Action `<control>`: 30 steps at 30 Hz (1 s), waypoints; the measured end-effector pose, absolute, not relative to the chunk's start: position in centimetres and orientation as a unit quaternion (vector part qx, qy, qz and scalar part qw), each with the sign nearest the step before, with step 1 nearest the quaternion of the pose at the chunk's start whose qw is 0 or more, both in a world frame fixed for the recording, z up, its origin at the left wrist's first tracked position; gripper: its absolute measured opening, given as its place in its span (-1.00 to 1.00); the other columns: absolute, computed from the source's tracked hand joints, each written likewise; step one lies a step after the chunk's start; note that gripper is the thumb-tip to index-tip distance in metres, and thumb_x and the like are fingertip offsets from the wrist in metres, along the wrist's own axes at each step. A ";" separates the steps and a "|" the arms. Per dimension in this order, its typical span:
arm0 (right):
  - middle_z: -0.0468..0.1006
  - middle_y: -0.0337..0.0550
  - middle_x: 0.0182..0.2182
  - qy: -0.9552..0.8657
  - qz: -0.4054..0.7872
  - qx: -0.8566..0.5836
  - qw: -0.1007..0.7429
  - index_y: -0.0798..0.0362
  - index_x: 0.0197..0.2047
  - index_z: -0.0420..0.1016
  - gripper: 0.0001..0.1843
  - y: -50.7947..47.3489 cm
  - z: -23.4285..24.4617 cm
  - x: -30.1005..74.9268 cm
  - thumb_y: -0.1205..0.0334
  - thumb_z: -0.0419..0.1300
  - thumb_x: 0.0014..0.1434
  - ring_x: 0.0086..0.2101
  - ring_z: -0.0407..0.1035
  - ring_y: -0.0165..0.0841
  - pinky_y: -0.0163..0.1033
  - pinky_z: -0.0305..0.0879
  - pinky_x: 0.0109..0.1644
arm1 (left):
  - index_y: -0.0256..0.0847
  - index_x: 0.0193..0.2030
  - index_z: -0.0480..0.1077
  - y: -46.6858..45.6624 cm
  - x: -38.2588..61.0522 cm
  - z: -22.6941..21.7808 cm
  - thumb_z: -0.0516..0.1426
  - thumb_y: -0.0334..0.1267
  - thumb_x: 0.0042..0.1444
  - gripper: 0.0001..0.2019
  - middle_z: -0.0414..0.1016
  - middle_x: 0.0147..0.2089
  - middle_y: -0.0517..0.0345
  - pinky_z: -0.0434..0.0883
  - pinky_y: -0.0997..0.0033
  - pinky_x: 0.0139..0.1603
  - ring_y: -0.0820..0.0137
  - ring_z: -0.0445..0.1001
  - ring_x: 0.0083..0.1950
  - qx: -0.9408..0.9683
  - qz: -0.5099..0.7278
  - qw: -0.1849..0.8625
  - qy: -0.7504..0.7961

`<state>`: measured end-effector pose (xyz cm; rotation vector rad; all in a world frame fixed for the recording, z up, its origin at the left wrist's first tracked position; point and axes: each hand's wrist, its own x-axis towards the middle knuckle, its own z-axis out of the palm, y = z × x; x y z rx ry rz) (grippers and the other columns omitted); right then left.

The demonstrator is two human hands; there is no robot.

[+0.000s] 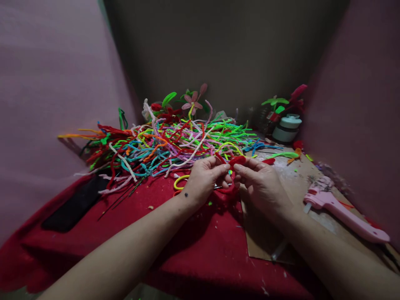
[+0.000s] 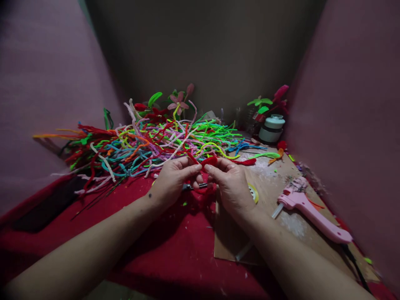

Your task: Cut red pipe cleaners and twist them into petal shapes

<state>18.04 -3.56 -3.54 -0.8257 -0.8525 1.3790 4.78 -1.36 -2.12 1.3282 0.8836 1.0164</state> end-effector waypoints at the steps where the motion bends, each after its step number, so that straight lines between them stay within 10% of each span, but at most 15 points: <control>1: 0.44 -0.29 -0.54 -0.366 0.590 -0.366 0.619 0.08 -0.32 0.43 -0.72 -3.6 -3.5 18.0 0.23 0.34 -0.14 -0.59 0.31 -0.45 -0.30 0.26 -0.50 | -0.33 -0.45 0.36 -1.4 4.8 -2.1 0.14 -0.31 0.02 -0.88 0.44 -0.60 0.20 0.31 0.58 -0.55 0.57 0.36 -0.64 0.571 0.433 0.586 0.379; 10: 0.34 -0.30 -0.69 -0.481 0.367 -0.498 0.622 0.11 -0.57 0.45 -0.78 -3.6 -2.7 19.0 0.18 0.22 0.03 -0.63 0.14 -0.52 -0.35 0.05 -0.56 | -0.32 -0.50 0.31 -1.5 4.8 -2.2 0.13 -0.31 0.03 -0.85 0.43 -0.62 0.18 0.29 0.59 -0.58 0.58 0.34 -0.65 0.588 0.406 0.579 0.392; 30: 0.31 -0.33 -0.66 -0.430 0.489 -0.370 0.663 0.08 -0.57 0.37 -0.79 -2.7 -3.3 19.3 0.22 0.32 -0.10 -0.64 0.21 -0.50 -0.32 0.11 -0.54 | -0.31 -0.59 0.25 -1.2 4.4 -2.0 0.18 -0.33 -0.07 -0.80 0.40 -0.67 0.19 0.18 0.62 -0.66 0.61 0.29 -0.72 0.525 0.387 0.664 0.365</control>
